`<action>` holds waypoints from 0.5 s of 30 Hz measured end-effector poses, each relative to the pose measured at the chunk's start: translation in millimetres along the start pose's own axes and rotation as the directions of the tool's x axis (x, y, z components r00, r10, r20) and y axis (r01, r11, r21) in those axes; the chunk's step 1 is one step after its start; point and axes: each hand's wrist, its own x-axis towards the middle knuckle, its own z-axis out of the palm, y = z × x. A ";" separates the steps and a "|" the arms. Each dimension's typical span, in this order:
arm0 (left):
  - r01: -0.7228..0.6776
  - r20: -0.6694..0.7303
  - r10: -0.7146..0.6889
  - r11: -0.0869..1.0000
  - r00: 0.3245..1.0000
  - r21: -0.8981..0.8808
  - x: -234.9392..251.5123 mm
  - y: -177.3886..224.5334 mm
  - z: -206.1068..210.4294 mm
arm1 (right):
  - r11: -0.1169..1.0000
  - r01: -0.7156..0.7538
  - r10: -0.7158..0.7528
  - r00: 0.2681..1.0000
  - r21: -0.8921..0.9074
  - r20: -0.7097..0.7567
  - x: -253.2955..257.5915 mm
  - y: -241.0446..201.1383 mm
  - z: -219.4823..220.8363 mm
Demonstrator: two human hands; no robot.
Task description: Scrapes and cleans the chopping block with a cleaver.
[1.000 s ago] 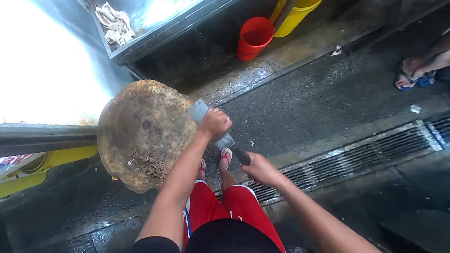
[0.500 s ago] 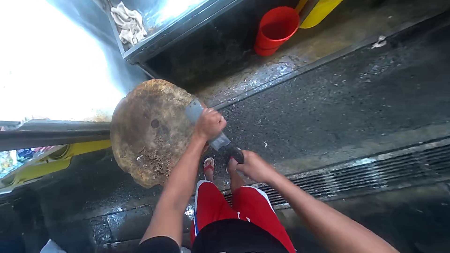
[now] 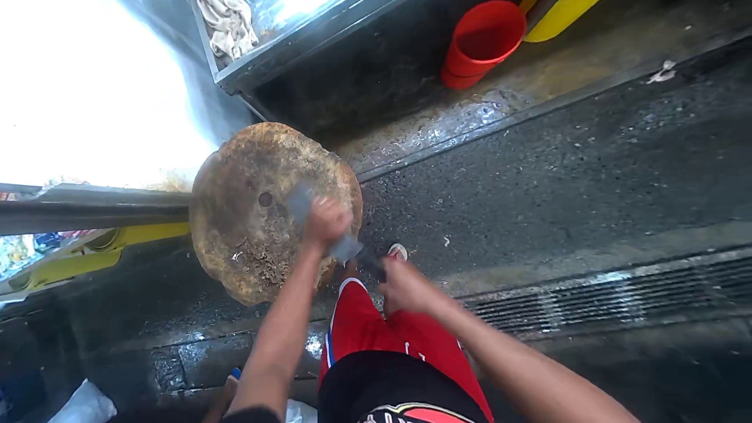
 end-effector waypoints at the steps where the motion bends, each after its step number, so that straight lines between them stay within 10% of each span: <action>1: 0.047 -0.062 -0.044 0.998 0.997 0.050 -30.0 -8.0 -8.0 | 0.999 0.023 -0.021 0.998 -0.039 0.052 -0.2 -7.6 12.7; 5: 0.113 -0.126 -0.101 0.989 0.987 0.096 -30.6 4.1 -9.8 | 0.997 -0.019 0.021 0.999 -0.069 0.025 -8.5 -4.8 2.0; 10: -0.141 0.080 0.144 0.989 0.986 -0.047 65.3 24.0 21.9 | 0.977 -0.091 0.107 0.992 0.191 -0.071 -7.9 17.6 -25.0; 15: 0.202 -0.037 -0.198 0.969 0.979 0.143 -78.4 -9.5 -28.7 | 0.997 0.035 -0.022 0.984 -0.069 0.179 5.0 -16.0 32.2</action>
